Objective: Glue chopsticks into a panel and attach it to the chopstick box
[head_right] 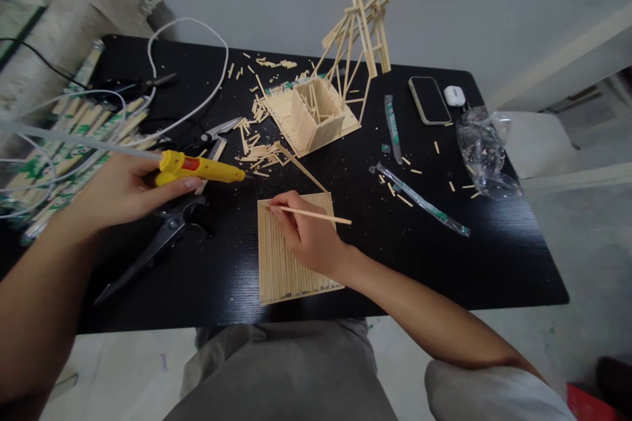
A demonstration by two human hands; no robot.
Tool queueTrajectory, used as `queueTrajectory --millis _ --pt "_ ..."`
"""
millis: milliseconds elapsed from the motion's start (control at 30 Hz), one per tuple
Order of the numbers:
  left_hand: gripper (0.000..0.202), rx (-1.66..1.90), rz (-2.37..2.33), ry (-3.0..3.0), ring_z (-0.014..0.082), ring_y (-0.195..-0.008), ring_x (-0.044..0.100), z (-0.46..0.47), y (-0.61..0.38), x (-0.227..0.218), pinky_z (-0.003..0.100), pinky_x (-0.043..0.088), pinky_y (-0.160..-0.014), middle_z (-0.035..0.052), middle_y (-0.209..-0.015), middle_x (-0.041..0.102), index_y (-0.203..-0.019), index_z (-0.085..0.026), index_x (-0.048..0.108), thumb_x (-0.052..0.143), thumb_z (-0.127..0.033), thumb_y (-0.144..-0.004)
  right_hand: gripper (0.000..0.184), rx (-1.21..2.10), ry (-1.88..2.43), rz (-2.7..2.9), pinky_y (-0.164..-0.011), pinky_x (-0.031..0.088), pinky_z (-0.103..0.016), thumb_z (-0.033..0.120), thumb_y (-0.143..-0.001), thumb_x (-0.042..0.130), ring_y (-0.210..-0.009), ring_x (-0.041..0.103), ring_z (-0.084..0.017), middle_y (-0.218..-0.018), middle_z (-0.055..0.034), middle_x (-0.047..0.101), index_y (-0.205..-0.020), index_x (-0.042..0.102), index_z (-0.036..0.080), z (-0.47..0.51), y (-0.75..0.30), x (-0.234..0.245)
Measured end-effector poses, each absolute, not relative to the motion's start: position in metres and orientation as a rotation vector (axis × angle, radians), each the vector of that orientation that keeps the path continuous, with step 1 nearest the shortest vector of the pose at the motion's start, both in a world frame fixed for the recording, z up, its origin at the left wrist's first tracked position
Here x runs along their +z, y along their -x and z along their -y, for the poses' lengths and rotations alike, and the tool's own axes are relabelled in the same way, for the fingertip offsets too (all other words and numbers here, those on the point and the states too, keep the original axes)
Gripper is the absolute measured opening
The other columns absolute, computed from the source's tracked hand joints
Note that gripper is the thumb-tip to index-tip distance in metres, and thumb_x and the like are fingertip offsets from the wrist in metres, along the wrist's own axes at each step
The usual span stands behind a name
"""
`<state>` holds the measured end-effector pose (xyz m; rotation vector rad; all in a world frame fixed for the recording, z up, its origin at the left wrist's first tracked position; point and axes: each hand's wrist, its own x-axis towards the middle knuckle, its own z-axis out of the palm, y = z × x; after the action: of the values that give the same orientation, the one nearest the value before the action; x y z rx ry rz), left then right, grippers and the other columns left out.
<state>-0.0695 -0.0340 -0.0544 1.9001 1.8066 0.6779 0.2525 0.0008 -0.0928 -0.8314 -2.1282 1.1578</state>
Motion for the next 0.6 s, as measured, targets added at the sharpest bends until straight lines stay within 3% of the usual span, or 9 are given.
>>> queueTrajectory --millis 167,267,367,600 --pt "0.041 0.71 -1.922 -2.121 0.0173 -0.08 0.064 0.027 0.063 -0.055 0.028 0.048 -0.074 0.006 -0.1 0.078 -0.113 -0.015 0.077 0.06 -0.051 -0.102 0.019 1.119 0.824 2.222 -0.072 0.049 -0.031 0.032 -0.115 0.05 -0.08 0.069 -0.018 -0.093 -0.0047 0.074 -0.115 0.063 0.019 -0.005 -0.251 -0.089" --pt "0.047 0.608 -1.956 -2.171 0.0242 -0.1 0.069 0.023 0.063 -0.059 0.035 0.052 -0.093 0.0113 -0.118 0.078 -0.131 -0.014 0.073 0.057 -0.048 -0.103 0.021 1.091 0.803 2.273 -0.074 0.049 -0.032 0.032 -0.115 0.046 -0.08 0.068 -0.018 -0.096 -0.006 0.075 -0.115 0.062 0.019 -0.008 -0.249 -0.089" --pt "0.051 0.516 -1.98 -2.243 0.0307 -0.108 0.068 0.018 0.067 -0.066 0.044 0.053 -0.1 0.0149 -0.122 0.074 -0.14 -0.014 0.07 0.053 -0.045 -0.103 0.023 1.105 0.851 2.309 -0.072 0.047 -0.033 0.032 -0.115 0.043 -0.075 0.066 -0.018 -0.093 -0.0048 0.073 -0.115 0.062 0.02 -0.012 -0.245 -0.087" --pt "0.045 0.466 -2.078 -2.317 0.0375 -0.109 0.062 0.006 0.074 -0.085 0.055 0.051 -0.098 0.0165 -0.12 0.071 -0.144 -0.023 0.071 0.054 -0.036 -0.104 0.028 1.107 0.914 2.36 -0.075 0.047 -0.035 0.035 -0.114 0.037 -0.078 0.068 -0.02 -0.094 -0.0069 0.073 -0.114 0.061 0.019 -0.015 -0.241 -0.084"
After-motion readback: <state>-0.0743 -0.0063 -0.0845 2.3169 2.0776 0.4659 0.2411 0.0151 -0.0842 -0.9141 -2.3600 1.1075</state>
